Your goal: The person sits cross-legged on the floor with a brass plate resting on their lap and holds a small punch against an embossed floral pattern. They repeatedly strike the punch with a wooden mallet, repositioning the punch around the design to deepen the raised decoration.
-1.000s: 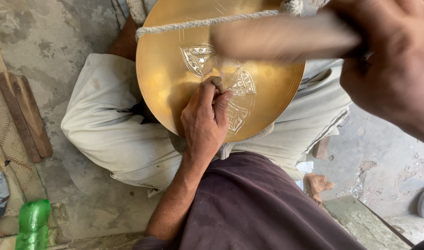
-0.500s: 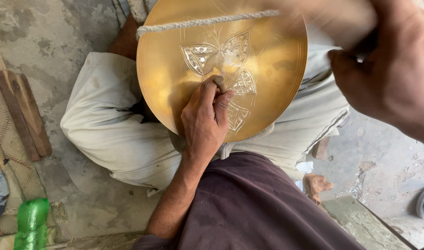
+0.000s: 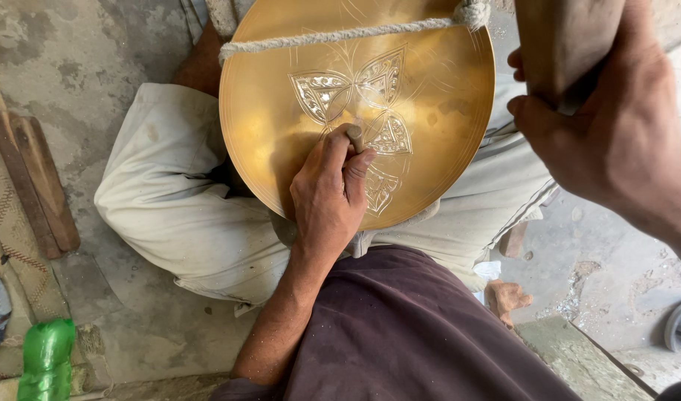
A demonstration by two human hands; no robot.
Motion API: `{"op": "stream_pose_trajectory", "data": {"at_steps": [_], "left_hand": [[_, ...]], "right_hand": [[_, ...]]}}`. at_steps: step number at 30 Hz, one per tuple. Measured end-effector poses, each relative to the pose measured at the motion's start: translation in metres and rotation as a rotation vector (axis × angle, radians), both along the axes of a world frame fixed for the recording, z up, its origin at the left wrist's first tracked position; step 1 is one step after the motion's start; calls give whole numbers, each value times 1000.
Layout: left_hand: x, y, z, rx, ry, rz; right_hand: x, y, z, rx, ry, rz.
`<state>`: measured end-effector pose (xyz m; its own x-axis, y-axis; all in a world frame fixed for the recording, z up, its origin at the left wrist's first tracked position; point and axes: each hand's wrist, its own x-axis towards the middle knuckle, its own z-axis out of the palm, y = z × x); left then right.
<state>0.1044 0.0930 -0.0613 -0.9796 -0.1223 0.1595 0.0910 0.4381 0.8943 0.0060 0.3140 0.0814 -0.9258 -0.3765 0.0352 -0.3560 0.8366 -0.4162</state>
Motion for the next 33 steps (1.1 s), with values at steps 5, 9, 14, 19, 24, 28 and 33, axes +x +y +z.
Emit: {"op": "stream_pose_trajectory", "data": {"at_steps": [5, 9, 14, 19, 24, 28, 33], "left_hand": [[-1, 0, 1, -1, -7, -8], [-2, -1, 2, -28, -6, -12], [-2, -1, 4, -15, 15, -15], [0, -2, 4, -11, -28, -14], [0, -1, 2, -43, -1, -31], [0, -2, 1, -16, -15, -35], [0, -2, 1, -26, 6, -33]], "right_hand": [[0, 6, -4, -15, 68, 89], [0, 8, -7, 642, 423, 287], [0, 5, -6, 340, 286, 168], [-3, 0, 2, -199, -211, 25], [-5, -5, 8, 301, 232, 174], [-4, -6, 9, -77, 3, 62], [-3, -4, 8, 111, 81, 140]]}}
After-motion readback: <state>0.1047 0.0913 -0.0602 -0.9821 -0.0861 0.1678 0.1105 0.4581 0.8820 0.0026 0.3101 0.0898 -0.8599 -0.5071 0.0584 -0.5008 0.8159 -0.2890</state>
